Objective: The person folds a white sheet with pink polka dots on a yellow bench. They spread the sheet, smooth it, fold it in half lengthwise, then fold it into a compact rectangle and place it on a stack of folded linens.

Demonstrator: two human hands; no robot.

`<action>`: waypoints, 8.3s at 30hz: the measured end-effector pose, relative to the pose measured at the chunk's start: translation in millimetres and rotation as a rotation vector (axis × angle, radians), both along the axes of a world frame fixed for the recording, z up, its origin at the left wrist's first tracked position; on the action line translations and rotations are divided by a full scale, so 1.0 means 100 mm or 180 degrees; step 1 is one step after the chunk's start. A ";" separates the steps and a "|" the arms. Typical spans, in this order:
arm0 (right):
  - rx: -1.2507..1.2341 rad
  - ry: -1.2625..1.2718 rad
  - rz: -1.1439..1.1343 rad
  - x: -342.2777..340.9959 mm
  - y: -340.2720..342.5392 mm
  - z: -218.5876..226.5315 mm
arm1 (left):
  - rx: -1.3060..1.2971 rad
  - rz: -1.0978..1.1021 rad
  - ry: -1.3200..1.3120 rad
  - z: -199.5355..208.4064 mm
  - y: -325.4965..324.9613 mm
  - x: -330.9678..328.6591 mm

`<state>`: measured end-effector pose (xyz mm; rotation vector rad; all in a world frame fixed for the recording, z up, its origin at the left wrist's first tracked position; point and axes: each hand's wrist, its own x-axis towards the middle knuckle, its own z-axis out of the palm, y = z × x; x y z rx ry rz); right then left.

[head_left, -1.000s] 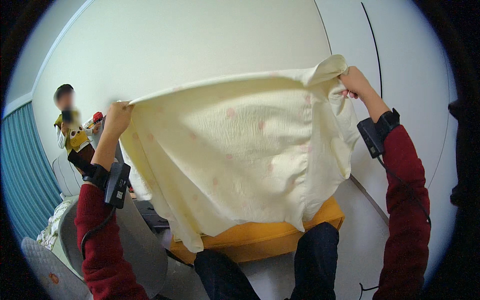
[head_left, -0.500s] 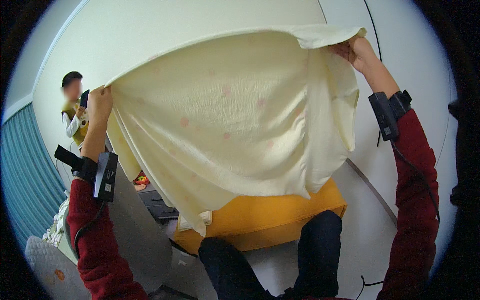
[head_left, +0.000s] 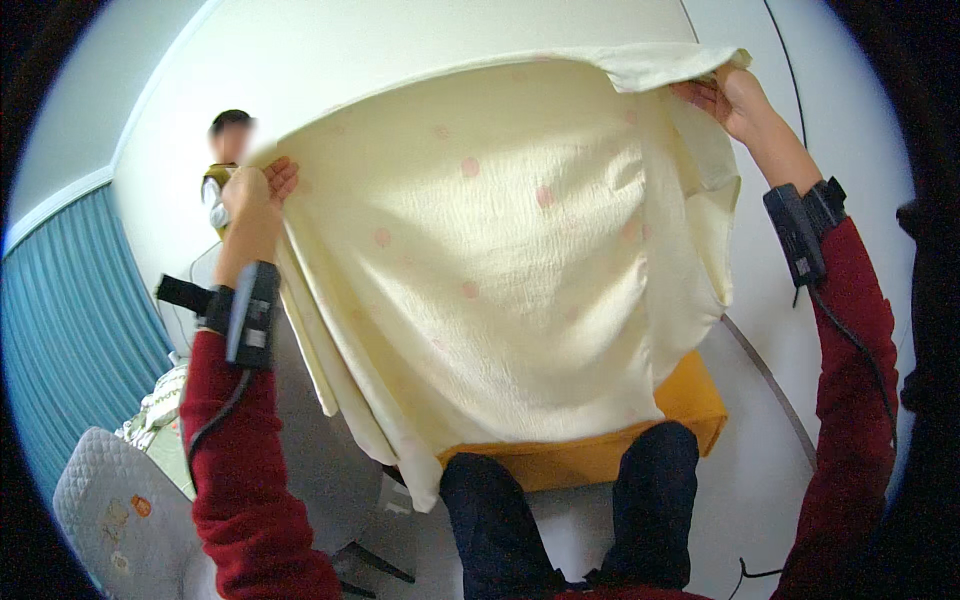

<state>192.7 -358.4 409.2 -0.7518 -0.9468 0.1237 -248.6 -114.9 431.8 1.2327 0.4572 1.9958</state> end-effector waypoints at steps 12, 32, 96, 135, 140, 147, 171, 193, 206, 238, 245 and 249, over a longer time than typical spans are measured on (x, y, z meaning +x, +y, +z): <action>-0.0168 0.0311 -0.0321 0.44 0.05 -0.05 | 0.1806 0.2129 -0.0101 -0.02 -0.14 0.49; 0.0155 0.0334 -0.0043 0.42 0.16 -0.13 | 0.0967 0.2694 -0.0428 -0.12 0.35 0.27; -0.0202 0.0073 -0.0110 1.10 0.05 0.30 | 0.1481 0.3913 0.0982 0.08 0.63 -0.27; 0.0914 0.0498 0.0259 0.73 0.53 0.12 | 0.1186 0.3186 0.1894 0.17 0.72 -0.46; 0.0850 0.0487 0.0382 0.84 0.59 0.05 | 0.1008 0.3220 0.1915 0.18 0.68 -0.49; 0.0922 0.0786 0.0182 0.52 0.45 0.11 | 0.1257 0.2765 0.1538 0.19 0.77 -0.48; 0.0950 0.0523 0.0372 0.81 0.60 0.15 | 0.1303 0.2565 0.1382 0.14 0.81 -0.56; 0.0668 0.0198 0.0433 0.71 0.72 0.08 | 0.1348 0.2641 0.1456 0.13 1.02 -0.75; 0.0500 0.0265 0.0653 0.03 0.62 0.16 | 0.1068 0.2495 0.0964 0.01 1.22 -1.05; 0.0590 0.0202 0.0437 1.79 0.64 -0.02 | 0.0961 0.3659 0.1784 0.00 0.91 0.55; 0.0838 0.0514 0.0608 1.98 0.58 -0.02 | 0.1646 0.2932 0.1450 0.14 0.91 0.80; 0.1159 0.0782 -0.0252 1.97 0.60 -0.11 | 0.1576 0.3086 0.1594 -0.11 0.84 1.02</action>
